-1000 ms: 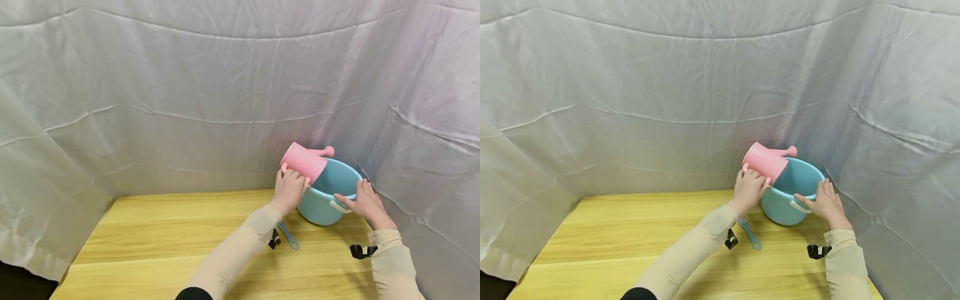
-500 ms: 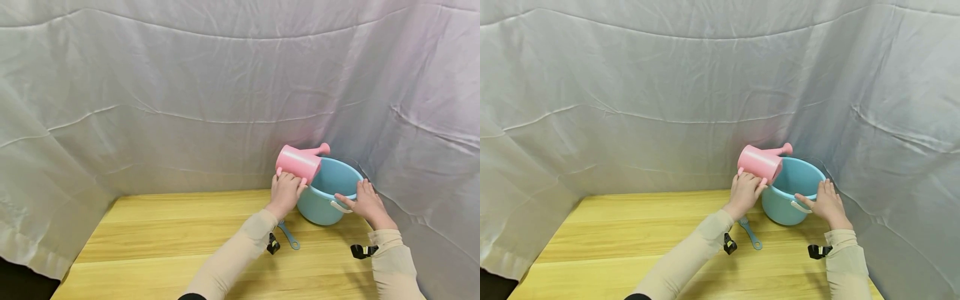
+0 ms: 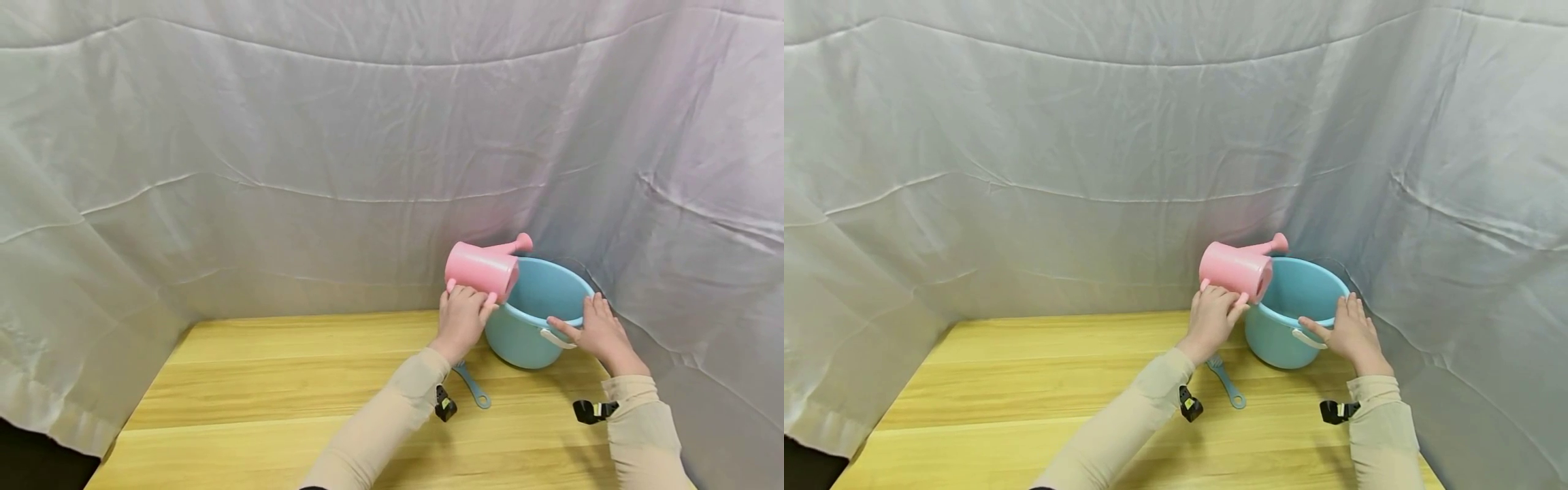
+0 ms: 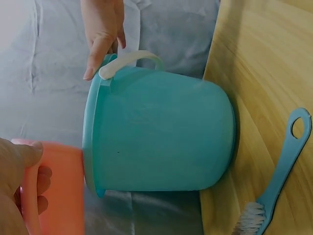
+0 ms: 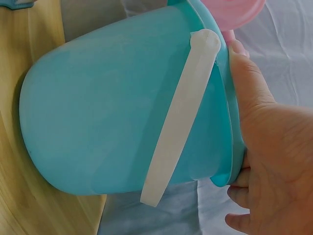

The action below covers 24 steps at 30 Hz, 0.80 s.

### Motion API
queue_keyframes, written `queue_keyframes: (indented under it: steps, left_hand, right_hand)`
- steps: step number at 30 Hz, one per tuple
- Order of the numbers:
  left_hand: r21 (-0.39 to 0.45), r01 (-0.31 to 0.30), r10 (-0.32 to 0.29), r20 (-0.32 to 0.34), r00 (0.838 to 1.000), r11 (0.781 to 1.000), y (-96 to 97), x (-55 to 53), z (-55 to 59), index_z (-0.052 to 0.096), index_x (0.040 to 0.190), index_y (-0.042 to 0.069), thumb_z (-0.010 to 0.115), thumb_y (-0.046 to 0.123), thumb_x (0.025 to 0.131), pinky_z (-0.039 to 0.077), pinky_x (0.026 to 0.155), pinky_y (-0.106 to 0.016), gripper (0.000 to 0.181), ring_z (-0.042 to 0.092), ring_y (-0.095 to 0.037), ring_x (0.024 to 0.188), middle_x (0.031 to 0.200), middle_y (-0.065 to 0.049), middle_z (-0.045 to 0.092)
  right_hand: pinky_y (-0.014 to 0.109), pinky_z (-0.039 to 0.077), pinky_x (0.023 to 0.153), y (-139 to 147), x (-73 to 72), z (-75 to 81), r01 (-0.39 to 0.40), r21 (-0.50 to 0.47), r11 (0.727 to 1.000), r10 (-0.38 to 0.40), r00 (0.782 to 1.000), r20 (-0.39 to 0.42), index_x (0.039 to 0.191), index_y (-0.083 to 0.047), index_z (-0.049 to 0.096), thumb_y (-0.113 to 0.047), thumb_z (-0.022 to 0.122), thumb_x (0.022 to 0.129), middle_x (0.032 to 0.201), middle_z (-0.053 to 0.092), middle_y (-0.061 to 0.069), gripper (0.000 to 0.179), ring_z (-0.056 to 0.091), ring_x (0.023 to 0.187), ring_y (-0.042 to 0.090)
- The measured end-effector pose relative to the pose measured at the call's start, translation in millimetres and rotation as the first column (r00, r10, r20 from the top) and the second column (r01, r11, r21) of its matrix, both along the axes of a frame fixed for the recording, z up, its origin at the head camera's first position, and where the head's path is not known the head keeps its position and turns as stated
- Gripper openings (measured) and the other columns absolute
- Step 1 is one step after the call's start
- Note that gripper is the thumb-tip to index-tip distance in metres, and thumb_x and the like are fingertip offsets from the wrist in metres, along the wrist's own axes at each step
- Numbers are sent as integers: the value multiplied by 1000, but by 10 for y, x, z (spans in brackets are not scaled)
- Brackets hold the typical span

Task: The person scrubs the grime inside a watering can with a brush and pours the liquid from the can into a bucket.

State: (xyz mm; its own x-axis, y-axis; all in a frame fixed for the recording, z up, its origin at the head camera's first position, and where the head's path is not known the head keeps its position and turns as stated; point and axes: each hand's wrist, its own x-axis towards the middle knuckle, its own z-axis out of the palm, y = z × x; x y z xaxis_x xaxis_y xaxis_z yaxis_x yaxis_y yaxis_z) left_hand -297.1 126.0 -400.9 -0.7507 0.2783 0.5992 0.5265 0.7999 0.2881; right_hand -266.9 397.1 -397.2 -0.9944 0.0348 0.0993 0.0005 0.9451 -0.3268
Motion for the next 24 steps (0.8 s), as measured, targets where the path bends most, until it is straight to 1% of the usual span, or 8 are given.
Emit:
queue_keyframes:
  steps: [3,7,10,14,18,20,24]
  left_hand:
    - [19,0,-1,15,1000,1000,-23,2,-13,73,107,27,53,48,96,44,96,-34,31,58,-7,105,100,12,69]
    - [76,4,-7,30,1000,997,-49,13,-30,74,103,26,53,46,97,45,90,-31,30,59,-9,101,98,12,71]
    - [126,10,-12,19,1000,992,-68,16,-47,75,98,26,52,44,99,46,85,-30,29,60,-8,98,95,12,72]
    - [176,19,-23,17,1000,984,-106,26,-73,75,96,25,55,43,97,47,84,-29,27,61,-7,95,93,11,71]
    - [216,19,-25,23,999,976,-159,51,-103,75,97,23,62,43,92,46,80,-27,25,61,-10,94,94,9,71]
    - [235,15,-19,13,1000,972,-183,57,-121,75,98,22,63,43,91,47,78,-26,25,61,-12,93,95,8,72]
    - [293,25,-23,-8,1000,956,-228,54,-150,76,96,19,65,40,90,49,81,-29,25,62,-13,91,92,6,72]
  right_hand:
    - [75,12,109,-2,3,-6,3,-11,1000,-3,1000,2,145,21,2,-67,49,90,149,-6,46,114,-2,140,60]
    - [76,11,109,1,9,-12,5,-20,1000,-5,1000,7,146,20,1,-67,49,90,149,-8,45,114,-4,140,59]
    - [75,12,109,-1,14,-9,3,-14,1000,-3,1000,4,146,21,1,-67,49,91,149,-7,46,114,-3,140,59]
    - [75,12,110,-6,17,-3,2,-8,1000,-2,1000,-5,145,22,3,-66,49,91,148,-6,46,113,-2,140,60]
    - [75,13,110,-10,16,1,1,-8,1000,-1,1000,-7,145,22,3,-66,49,91,148,-6,47,113,-2,140,60]
    - [75,12,110,-13,17,5,-1,-11,1000,1,1000,-7,145,22,2,-65,49,91,148,-6,47,112,-2,140,60]
    - [75,12,110,-21,16,11,-4,-12,1000,4,1000,-7,145,21,2,-65,49,91,148,-7,47,112,-3,140,60]
